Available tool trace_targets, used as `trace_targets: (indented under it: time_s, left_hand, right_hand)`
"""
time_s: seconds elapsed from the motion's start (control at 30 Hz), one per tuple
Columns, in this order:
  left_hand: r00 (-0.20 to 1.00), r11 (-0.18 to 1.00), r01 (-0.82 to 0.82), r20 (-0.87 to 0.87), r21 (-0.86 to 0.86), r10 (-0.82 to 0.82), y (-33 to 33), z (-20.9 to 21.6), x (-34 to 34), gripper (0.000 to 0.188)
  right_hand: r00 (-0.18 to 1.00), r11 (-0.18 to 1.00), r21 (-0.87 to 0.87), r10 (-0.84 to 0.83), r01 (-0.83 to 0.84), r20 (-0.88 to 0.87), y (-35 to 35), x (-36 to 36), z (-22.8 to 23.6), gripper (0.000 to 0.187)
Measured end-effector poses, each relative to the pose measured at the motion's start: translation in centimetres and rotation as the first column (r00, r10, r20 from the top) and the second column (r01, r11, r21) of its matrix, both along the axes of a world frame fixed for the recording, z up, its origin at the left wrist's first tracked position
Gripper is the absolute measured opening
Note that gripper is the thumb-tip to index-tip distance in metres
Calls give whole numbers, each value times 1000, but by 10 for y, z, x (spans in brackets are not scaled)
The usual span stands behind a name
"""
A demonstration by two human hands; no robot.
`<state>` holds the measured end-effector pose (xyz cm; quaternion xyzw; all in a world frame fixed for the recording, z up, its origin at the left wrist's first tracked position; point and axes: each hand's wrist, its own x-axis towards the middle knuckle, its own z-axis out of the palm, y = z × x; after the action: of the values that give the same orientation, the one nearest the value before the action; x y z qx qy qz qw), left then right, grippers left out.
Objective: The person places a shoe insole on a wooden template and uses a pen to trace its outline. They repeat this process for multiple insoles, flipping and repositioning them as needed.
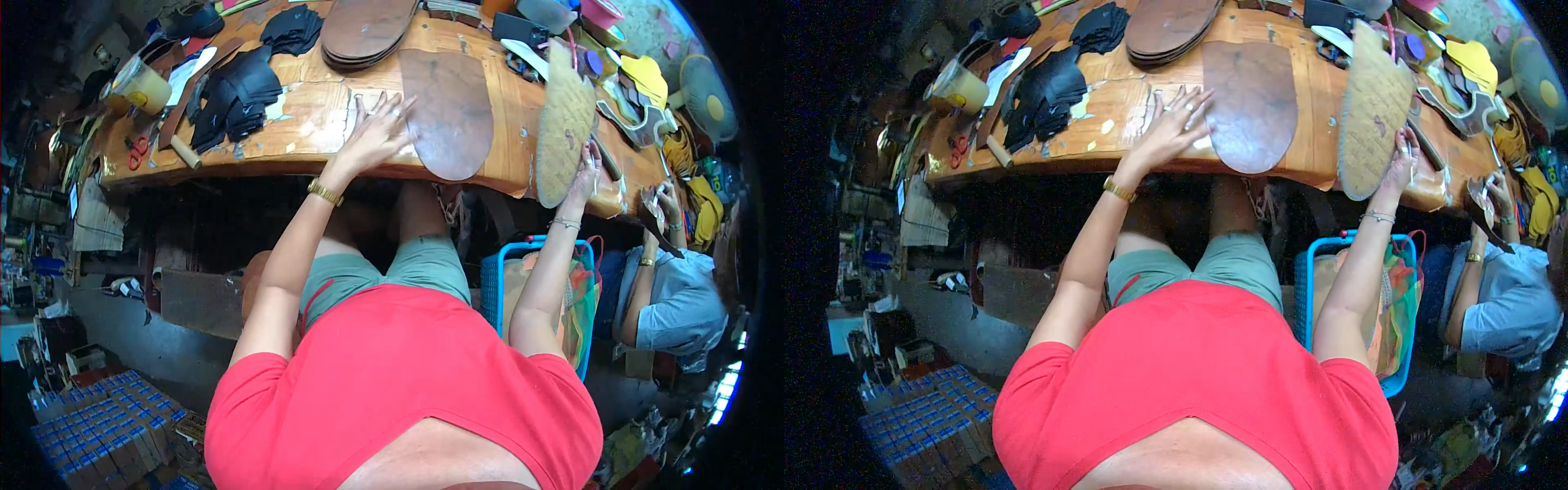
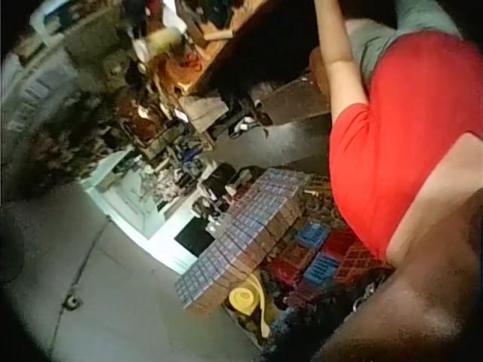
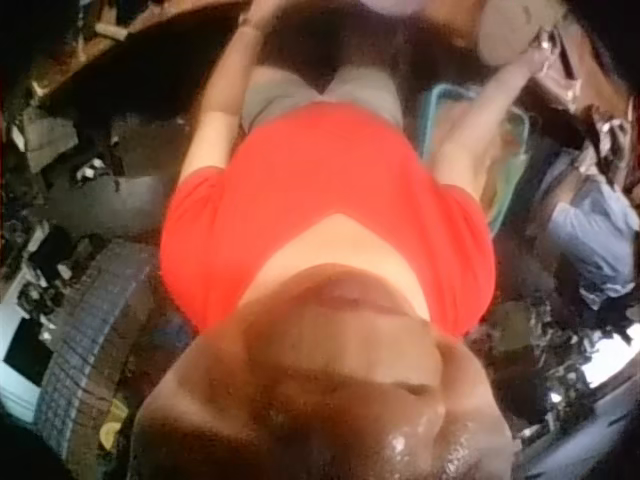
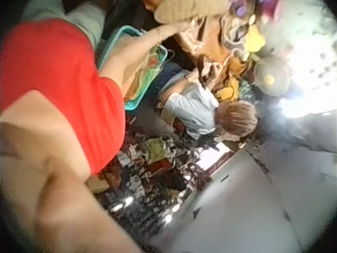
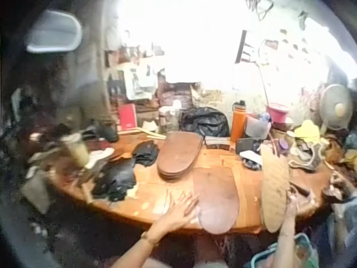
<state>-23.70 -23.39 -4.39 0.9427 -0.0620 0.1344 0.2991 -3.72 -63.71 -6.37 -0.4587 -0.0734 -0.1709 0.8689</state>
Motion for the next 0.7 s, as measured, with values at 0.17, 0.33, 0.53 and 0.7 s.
trace_targets:
  time_s: [0.17, 0.33, 0.53, 0.7]
  left_hand:
    - [999, 975, -43, 7, 216, 42, -21, 16, -19, 136]
    - [1000, 952, -3, -12, 307, 6, -10, 12, -3, 133]
    - [997, 934, 61, -71, 352, -38, 7, 18, 22, 136]
    - [996, 922, 60, -87, 383, -28, 13, 22, 35, 139]
  right_hand:
    - [984, 964, -206, -148, 167, 104, 24, -8, 1, 18]
    - [853, 357, -803, -410, 477, 324, 29, -31, 27, 18]
    - [889, 601, -659, -249, 453, 384, 39, -25, 55, 28]
    - [979, 838, -545, 134, -29, 154, 103, -29, 84, 32]
